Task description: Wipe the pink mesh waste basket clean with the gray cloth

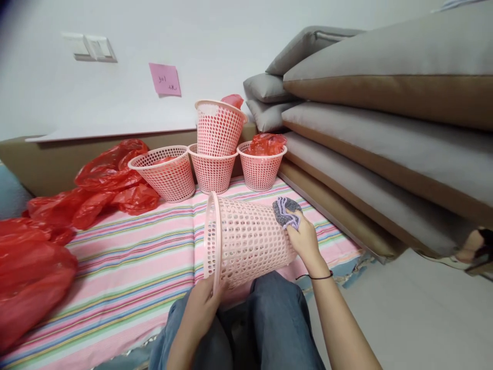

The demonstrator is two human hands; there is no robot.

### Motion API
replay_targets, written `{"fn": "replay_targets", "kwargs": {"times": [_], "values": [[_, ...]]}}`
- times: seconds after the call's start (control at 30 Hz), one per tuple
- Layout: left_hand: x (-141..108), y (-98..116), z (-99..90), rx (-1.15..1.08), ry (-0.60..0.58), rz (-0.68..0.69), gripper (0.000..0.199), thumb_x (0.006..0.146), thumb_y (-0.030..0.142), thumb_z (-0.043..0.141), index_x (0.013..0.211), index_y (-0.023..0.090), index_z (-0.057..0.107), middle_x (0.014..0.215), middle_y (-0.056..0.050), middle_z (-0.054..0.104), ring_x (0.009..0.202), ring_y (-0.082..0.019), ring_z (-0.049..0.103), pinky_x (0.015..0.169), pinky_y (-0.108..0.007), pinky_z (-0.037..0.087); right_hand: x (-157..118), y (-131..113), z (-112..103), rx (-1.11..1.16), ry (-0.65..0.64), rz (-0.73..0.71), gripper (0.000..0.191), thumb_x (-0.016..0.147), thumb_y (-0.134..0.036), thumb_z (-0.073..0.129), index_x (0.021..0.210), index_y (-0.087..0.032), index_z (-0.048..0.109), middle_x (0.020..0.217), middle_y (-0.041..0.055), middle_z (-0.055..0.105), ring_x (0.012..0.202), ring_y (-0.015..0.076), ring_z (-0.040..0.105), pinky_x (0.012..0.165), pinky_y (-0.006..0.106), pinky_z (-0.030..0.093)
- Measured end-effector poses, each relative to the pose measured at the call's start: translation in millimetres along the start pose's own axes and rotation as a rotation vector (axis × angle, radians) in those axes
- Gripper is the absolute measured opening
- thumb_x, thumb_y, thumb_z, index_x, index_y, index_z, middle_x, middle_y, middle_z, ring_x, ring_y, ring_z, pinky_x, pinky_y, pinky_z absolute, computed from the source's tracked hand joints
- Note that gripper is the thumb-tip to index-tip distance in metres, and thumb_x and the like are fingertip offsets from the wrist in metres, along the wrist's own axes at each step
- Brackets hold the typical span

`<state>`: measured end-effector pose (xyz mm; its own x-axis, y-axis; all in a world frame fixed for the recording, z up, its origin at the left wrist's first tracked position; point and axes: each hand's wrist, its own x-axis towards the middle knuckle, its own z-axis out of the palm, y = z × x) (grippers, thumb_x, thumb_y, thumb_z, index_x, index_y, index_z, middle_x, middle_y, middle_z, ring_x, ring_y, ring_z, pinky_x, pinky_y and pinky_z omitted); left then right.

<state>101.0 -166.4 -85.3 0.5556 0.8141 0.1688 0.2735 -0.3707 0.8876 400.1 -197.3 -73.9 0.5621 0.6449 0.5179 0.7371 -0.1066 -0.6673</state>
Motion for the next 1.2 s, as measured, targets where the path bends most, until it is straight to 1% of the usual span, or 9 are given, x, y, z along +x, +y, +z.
{"fn": "replay_targets", "kwargs": {"times": [0.13, 0.23, 0.3, 0.43, 0.63, 0.73, 0.87, 1.07, 1.2], "values": [[22.7, 28.1, -0.2, 0.037, 0.053, -0.003, 0.035, 0.091, 0.047, 0.052, 0.079, 0.02, 0.071, 0.072, -0.006, 0.071, 0.069, -0.023, 0.064, 0.062, -0.027, 0.039, -3.1, 1.5, -1.7, -0.003, -0.004, -0.008, 0.049, 0.074, -0.024, 0.045, 0.119, -0.019, 0.065, 0.119, 0.0095, 0.071, 0.109, 0.0265, 0.066, 0.094, 0.038, 0.05], [40.1, 40.3, 2.8, 0.022, 0.164, 0.02, 0.027, 0.088, 0.042, 0.057, 0.082, 0.019, 0.069, 0.07, -0.004, 0.069, 0.067, -0.021, 0.063, 0.063, -0.027, 0.041, -7.4, 3.0, -3.2, -0.017, -0.003, 0.004, 0.051, 0.073, -0.025, 0.046, 0.12, -0.018, 0.065, 0.116, 0.0109, 0.072, 0.108, 0.0284, 0.066, 0.094, 0.042, 0.051], [47.8, 39.6, 4.3, -0.034, 0.206, 0.032, 0.024, 0.086, 0.04, 0.059, 0.082, 0.019, 0.069, 0.071, -0.004, 0.071, 0.066, -0.02, 0.064, 0.062, -0.026, 0.043, -12.1, 5.2, -4.8, -0.031, 0.0, 0.019, 0.052, 0.072, -0.025, 0.047, 0.121, -0.017, 0.065, 0.113, 0.0125, 0.073, 0.107, 0.0307, 0.066, 0.094, 0.045, 0.051], [49.5, 18.0, -0.3, -0.185, 0.161, 0.053, 0.024, 0.085, 0.038, 0.06, 0.085, 0.017, 0.071, 0.079, -0.007, 0.075, 0.072, -0.021, 0.069, 0.066, -0.028, 0.049, -24.7, 7.7, -4.9, -0.054, 0.005, 0.017, 0.056, 0.072, -0.025, 0.047, 0.125, -0.017, 0.063, 0.124, 0.0139, 0.068, 0.119, 0.0332, 0.061, 0.1, 0.051, 0.048], [33.4, -21.6, -17.1, -0.243, 0.158, -0.003, 0.032, 0.08, 0.045, 0.066, 0.084, 0.015, 0.075, 0.086, -0.01, 0.077, 0.08, -0.023, 0.071, 0.071, -0.03, 0.053, -43.2, -6.5, 6.4, -0.143, -0.015, -0.167, 0.055, 0.076, -0.021, 0.049, 0.129, -0.015, 0.06, 0.132, 0.0134, 0.063, 0.136, 0.0339, 0.046, 0.11, 0.052, 0.042], [26.7, -32.9, -15.8, -0.272, 0.175, -0.042, 0.035, 0.078, 0.048, 0.068, 0.086, 0.014, 0.076, 0.087, -0.01, 0.078, 0.081, -0.024, 0.071, 0.072, -0.031, 0.053, -50.1, -11.6, 8.3, -0.196, -0.012, -0.184, 0.054, 0.078, -0.024, 0.051, 0.13, -0.011, 0.058, 0.131, 0.0158, 0.063, 0.136, 0.0368, 0.045, 0.108, 0.054, 0.043], [17.2, -47.3, -5.6, -0.265, 0.236, -0.082, 0.042, 0.077, 0.054, 0.067, 0.084, 0.014, 0.077, 0.084, -0.01, 0.078, 0.081, -0.026, 0.07, 0.073, -0.032, 0.052, -58.8, -9.1, 1.7, -0.192, -0.036, -0.184, 0.05, 0.082, -0.025, 0.048, 0.129, -0.014, 0.058, 0.131, 0.0126, 0.064, 0.136, 0.0349, 0.046, 0.107, 0.051, 0.046], [6.8, -58.9, 0.8, -0.188, 0.234, -0.094, 0.053, 0.076, 0.066, 0.062, 0.072, 0.015, 0.073, 0.07, -0.007, 0.072, 0.069, -0.022, 0.063, 0.067, -0.03, 0.048, -61.8, -3.5, -3.1, -0.153, -0.036, -0.132, 0.056, 0.08, -0.021, 0.045, 0.134, -0.017, 0.055, 0.137, 0.0106, 0.06, 0.137, 0.0313, 0.046, 0.108, 0.049, 0.045], [7.9, -56.9, 0.5, -0.174, 0.253, -0.097, 0.057, 0.074, 0.071, 0.061, 0.064, 0.015, 0.069, 0.062, -0.005, 0.066, 0.063, -0.019, 0.057, 0.062, -0.028, 0.044, -48.7, -11.1, 6.6, -0.146, 0.0, -0.096, 0.059, 0.08, -0.024, 0.047, 0.137, -0.009, 0.052, 0.136, 0.0184, 0.058, 0.131, 0.0349, 0.05, 0.106, 0.054, 0.045]]}}
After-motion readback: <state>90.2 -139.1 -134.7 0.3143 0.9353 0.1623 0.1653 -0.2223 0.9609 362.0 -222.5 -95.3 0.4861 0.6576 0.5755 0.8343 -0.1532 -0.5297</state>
